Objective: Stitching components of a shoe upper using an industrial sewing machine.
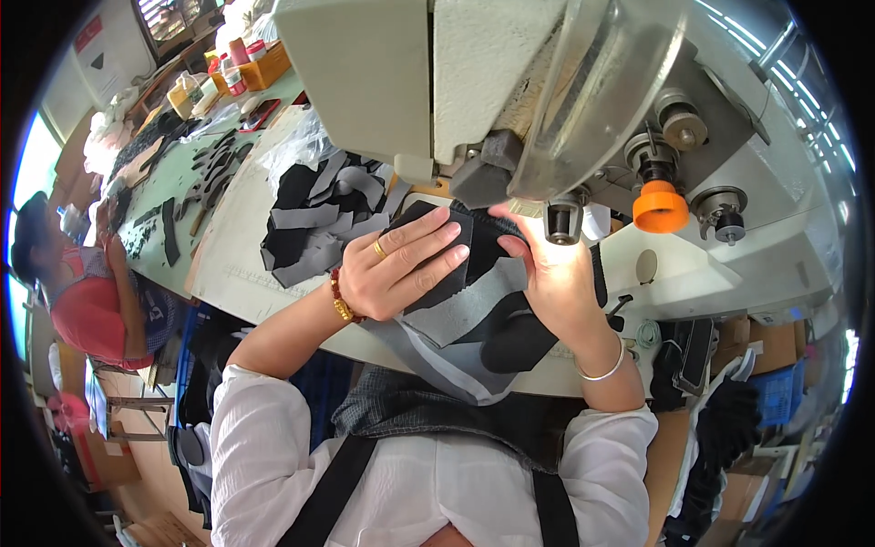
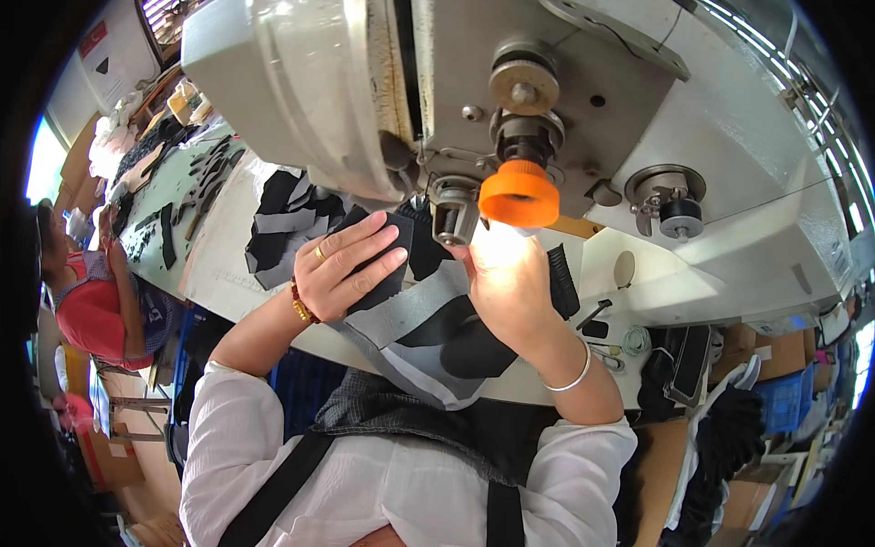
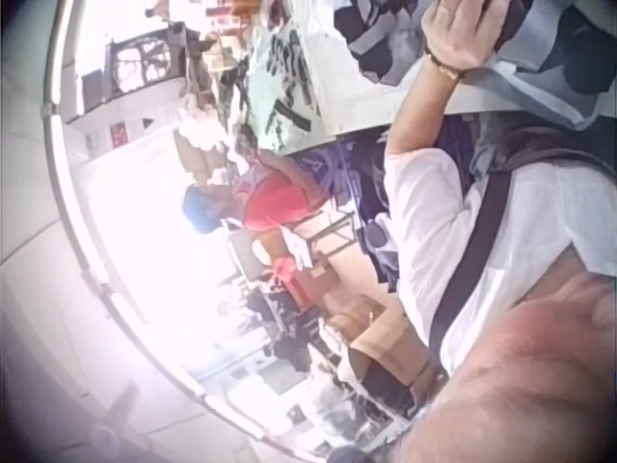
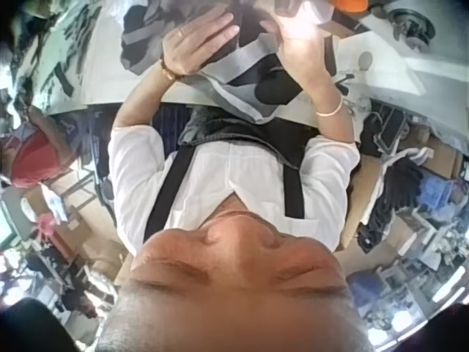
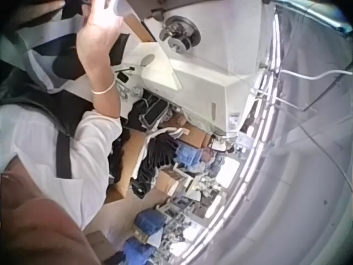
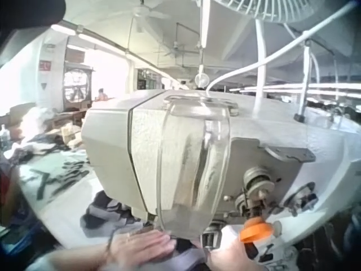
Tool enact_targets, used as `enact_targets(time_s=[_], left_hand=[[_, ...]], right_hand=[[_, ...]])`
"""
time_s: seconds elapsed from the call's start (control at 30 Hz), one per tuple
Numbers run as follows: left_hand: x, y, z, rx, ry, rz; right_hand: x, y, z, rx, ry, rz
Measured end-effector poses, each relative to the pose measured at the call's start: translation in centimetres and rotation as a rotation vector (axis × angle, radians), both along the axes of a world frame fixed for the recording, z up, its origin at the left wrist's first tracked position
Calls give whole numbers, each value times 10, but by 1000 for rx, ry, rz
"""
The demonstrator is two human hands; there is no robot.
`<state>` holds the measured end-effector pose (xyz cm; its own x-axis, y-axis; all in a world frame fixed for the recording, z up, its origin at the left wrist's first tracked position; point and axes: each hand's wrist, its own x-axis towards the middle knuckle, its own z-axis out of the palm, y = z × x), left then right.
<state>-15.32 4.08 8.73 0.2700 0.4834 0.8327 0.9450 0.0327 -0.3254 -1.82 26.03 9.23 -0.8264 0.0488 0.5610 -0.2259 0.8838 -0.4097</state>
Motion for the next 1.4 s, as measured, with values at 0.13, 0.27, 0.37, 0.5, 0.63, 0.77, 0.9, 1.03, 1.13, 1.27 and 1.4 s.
enact_targets(time_s=[0.13, 0.27, 0.37, 0.5, 0.63, 0.77, 0.9, 1.03, 1.13, 1.27, 1.4], left_hand=[[-4, 6, -3, 16, -5, -1], [2, 1, -5, 26, 11, 13], [3, -2, -7, 23, 9, 21], [1, 0, -8, 28, -20, 59], [0, 6, -10, 22, -23, 52], [-1, 10, -11, 27, -9, 52], [-2, 13, -13, 8, -34, 50], [-3, 15, -16, -6, -45, 51], [-4, 14, -17, -27, -75, 51], [-7, 11, -17, -56, -74, 53], [-11, 9, -14, -115, -42, 50]], right_hand=[[1, 7, -9, -114, 15, 34], [8, 7, -4, -79, -16, 35], [11, 6, 3, -19, -9, 60], [14, 4, 11, -49, -20, 86], [16, 3, 16, 6, -57, 79], [19, 2, 21, 34, -78, 59], [21, 1, 24, 8, -80, 80], [18, -2, 25, 2, 0, 108], [18, -2, 26, -26, -5, 120], [19, 0, 25, -46, -32, 138], [16, 2, 22, -80, -35, 152]])
